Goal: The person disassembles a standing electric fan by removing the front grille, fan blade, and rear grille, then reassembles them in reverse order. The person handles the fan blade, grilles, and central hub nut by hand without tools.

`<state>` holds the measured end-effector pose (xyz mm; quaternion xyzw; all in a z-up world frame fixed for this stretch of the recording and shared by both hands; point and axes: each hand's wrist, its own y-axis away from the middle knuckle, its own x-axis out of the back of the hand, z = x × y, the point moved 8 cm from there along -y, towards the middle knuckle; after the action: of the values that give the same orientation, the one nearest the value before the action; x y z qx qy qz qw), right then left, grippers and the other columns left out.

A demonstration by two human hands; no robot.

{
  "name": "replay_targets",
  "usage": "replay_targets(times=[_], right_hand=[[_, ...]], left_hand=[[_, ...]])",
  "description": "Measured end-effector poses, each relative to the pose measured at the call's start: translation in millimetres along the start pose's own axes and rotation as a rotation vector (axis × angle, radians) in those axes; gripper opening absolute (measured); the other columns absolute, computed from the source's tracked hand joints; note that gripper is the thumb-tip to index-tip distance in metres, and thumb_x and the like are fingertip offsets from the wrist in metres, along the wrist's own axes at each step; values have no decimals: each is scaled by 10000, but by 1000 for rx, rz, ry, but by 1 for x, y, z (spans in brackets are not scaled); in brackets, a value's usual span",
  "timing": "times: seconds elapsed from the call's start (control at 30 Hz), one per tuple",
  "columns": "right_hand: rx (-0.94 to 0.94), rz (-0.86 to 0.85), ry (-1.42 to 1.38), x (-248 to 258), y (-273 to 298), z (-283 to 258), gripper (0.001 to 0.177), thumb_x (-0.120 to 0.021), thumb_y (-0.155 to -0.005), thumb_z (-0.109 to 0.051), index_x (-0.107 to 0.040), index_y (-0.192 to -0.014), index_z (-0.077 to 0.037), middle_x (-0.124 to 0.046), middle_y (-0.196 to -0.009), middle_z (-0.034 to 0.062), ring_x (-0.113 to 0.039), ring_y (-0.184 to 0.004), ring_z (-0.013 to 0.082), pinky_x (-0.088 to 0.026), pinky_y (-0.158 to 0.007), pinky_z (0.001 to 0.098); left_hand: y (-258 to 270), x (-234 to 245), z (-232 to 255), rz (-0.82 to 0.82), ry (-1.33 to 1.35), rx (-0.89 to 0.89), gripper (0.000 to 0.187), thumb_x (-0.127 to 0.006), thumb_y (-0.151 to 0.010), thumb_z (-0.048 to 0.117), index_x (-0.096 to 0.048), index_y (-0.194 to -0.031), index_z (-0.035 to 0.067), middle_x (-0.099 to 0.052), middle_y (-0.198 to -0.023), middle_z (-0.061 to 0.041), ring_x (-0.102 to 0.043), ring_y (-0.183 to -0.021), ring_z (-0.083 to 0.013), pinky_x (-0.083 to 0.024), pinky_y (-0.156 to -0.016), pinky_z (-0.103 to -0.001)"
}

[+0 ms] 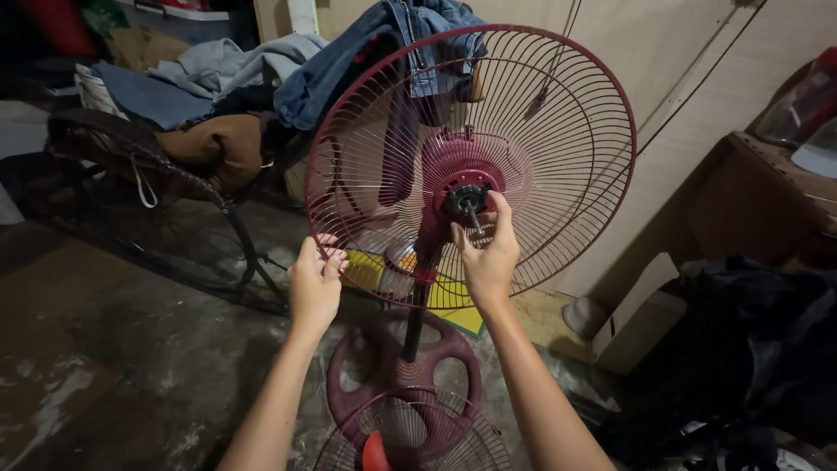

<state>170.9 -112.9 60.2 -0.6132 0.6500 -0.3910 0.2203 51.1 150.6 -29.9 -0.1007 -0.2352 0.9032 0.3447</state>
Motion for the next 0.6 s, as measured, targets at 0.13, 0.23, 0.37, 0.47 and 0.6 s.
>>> replay_targets(times=[0.13, 0.23, 0.37, 0.47, 0.6], right_hand=[[42, 73, -43, 4, -5, -2, 604, -789, -863, -7, -545, -1408, -98, -643, -910, 6, -643, -802, 115, -549, -735, 284], [35, 102, -71, 4, -2, 7, 568, -803, -848, 2, -593, -1366, -98, -583, -873, -3, -572, -753, 94, -518, -691, 259], [-20, 105, -134, 2, 0, 23, 539, -826, -837, -19, -631, -1332, -103, -545, -800, -29, -504, -644, 45, -443, -579, 216], [2, 112, -134, 4, -1, 24, 544, -845, -826, -28, -648, -1327, -107, -541, -794, -34, -483, -621, 33, -418, -547, 205], [28, 129, -116, 8, -3, 14, 565, -847, -819, -55, -638, -1341, -111, -560, -801, -36, -507, -615, 27, -430, -538, 204]], left_hand=[[-1, -1, -4, -14, 25, -12, 196, -568, -981, -55, -565, -1177, -55, -721, -949, -105, -715, -832, -125, -594, -759, -260], [-4, -2, -8, -41, 62, -4, 213, -563, -986, -59, -554, -1199, -55, -711, -988, -112, -724, -867, -135, -599, -767, -260], [-7, 0, -14, -82, 15, 16, 240, -551, -982, -67, -546, -1221, -54, -717, -1049, -132, -740, -922, -161, -602, -781, -268], [-9, -1, -11, -92, 1, 6, 249, -546, -980, -66, -543, -1229, -58, -708, -1118, -134, -747, -964, -165, -609, -794, -269], [-9, -1, -7, -83, -2, 28, 244, -549, -989, -58, -547, -1233, -58, -711, -1107, -142, -749, -948, -172, -603, -789, -272]])
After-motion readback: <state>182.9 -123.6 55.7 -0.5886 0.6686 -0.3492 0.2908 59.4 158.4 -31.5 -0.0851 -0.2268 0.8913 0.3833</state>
